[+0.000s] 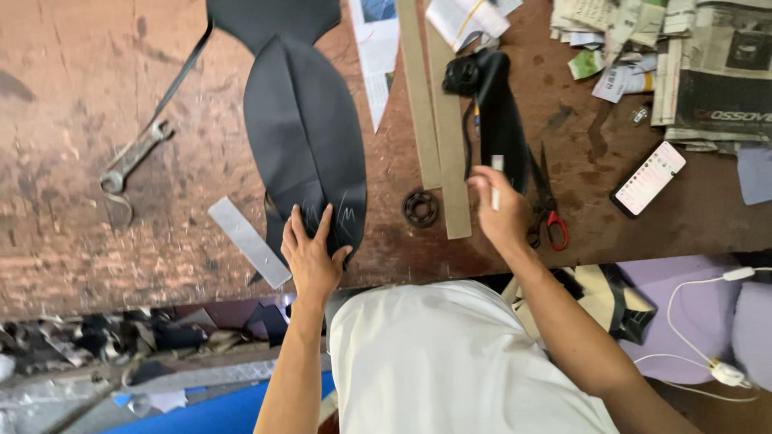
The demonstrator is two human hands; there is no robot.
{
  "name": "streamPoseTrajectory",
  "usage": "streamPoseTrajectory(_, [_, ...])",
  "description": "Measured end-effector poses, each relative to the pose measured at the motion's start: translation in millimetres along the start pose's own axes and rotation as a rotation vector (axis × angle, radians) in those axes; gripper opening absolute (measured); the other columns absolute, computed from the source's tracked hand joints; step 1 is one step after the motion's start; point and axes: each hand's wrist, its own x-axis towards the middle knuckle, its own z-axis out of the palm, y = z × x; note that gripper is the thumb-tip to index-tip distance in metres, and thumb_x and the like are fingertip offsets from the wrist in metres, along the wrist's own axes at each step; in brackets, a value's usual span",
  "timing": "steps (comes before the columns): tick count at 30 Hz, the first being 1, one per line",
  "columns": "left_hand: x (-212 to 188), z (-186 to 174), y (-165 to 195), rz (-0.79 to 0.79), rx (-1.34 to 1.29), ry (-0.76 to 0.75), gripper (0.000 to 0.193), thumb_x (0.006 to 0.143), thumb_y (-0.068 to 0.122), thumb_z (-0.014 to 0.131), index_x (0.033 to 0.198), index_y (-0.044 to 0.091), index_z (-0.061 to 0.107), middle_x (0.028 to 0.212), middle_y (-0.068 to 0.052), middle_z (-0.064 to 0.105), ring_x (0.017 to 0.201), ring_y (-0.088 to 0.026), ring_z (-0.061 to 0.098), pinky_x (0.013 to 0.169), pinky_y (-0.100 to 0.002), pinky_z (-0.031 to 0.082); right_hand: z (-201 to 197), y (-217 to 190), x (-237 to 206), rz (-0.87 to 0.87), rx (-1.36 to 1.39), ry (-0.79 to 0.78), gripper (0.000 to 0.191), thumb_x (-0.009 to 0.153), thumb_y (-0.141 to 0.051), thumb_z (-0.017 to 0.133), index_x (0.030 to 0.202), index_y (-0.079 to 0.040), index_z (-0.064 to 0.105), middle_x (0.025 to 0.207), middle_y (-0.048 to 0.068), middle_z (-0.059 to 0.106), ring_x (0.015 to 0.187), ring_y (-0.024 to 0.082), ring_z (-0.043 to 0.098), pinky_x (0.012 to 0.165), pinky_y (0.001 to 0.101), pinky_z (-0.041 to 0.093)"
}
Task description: The person cuts curved pieces from black vinyl fabric on a work table using scissors, following beige pattern pieces laid on the material. They hold the fabric steady, cut along the pattern edges, reposition the material, and use a marker and a metal bearing as a weight while arranging the pattern pieces.
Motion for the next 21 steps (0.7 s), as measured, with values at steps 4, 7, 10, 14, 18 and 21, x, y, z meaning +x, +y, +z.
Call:
streamPoseTrajectory(4, [18,3,11,0.008,0.057,0.018,0.078,0.074,0.026,0.086,0.145,0.020,0.055,0.156,-0.030,0.031,0.139,-0.048,0.034,0.108,-0.057,0.031,-30,43,14,-0.281,-0.237,0.215,0.033,0.099,-0.010,0.065,0.132,-0.006,0.063,0.132,0.016,0.067,0.125,0.038,0.059,0.107,0.0468,0.044])
streamPoseTrajectory(7, [38,11,22,0.077,0.068,0.069,0.068,0.082,0.026,0.080,0.144,0.011,0.054,0.154,-0.032,0.034,0.140,-0.048,0.036,0.111,-0.057,0.031,-40,67,20,-0.285,-0.254,0.249,0.039,0.100,-0.007,0.063,0.138,-0.003,0.058,0.146,0.018,0.060,0.138,0.042,0.050,0.115,0.0487,0.038])
streamPoseTrajectory(10, [73,26,39,0.195,-0.001,0.086,0.068,0.086,0.024,0.076,0.147,0.004,0.052,0.156,-0.030,0.036,0.141,-0.047,0.037,0.113,-0.056,0.031,-39,79,25,-0.224,-0.221,0.280,0.041,0.101,-0.002,0.058,0.142,-0.002,0.055,0.149,0.020,0.057,0.139,0.043,0.048,0.115,0.0492,0.038])
streamPoseTrajectory(14, [152,57,72,0.323,-0.027,0.088,0.067,0.092,0.027,0.073,0.149,0.003,0.048,0.156,-0.027,0.038,0.144,-0.046,0.036,0.118,-0.055,0.030,-32,78,45,-0.181,-0.209,0.378,0.042,0.101,0.003,0.052,0.143,-0.003,0.055,0.149,0.019,0.057,0.140,0.043,0.050,0.115,0.0493,0.041])
streamPoseTrajectory(18, [235,85,103,0.347,0.065,0.057,0.072,0.094,0.029,0.069,0.154,0.000,0.041,0.159,-0.025,0.035,0.147,-0.043,0.031,0.120,-0.056,0.025,-35,69,75,-0.157,-0.262,0.412,0.045,0.097,0.004,0.052,0.142,-0.003,0.055,0.148,0.019,0.058,0.137,0.043,0.051,0.112,0.0503,0.041])
streamPoseTrajectory(21, [282,94,112,0.332,0.092,0.114,0.073,0.098,0.033,0.065,0.158,0.002,0.036,0.164,-0.019,0.032,0.152,-0.037,0.028,0.124,-0.055,0.023,-39,65,89,-0.142,-0.245,0.397,0.043,0.099,0.005,0.052,0.142,-0.002,0.056,0.148,0.019,0.058,0.138,0.043,0.051,0.113,0.0501,0.041])
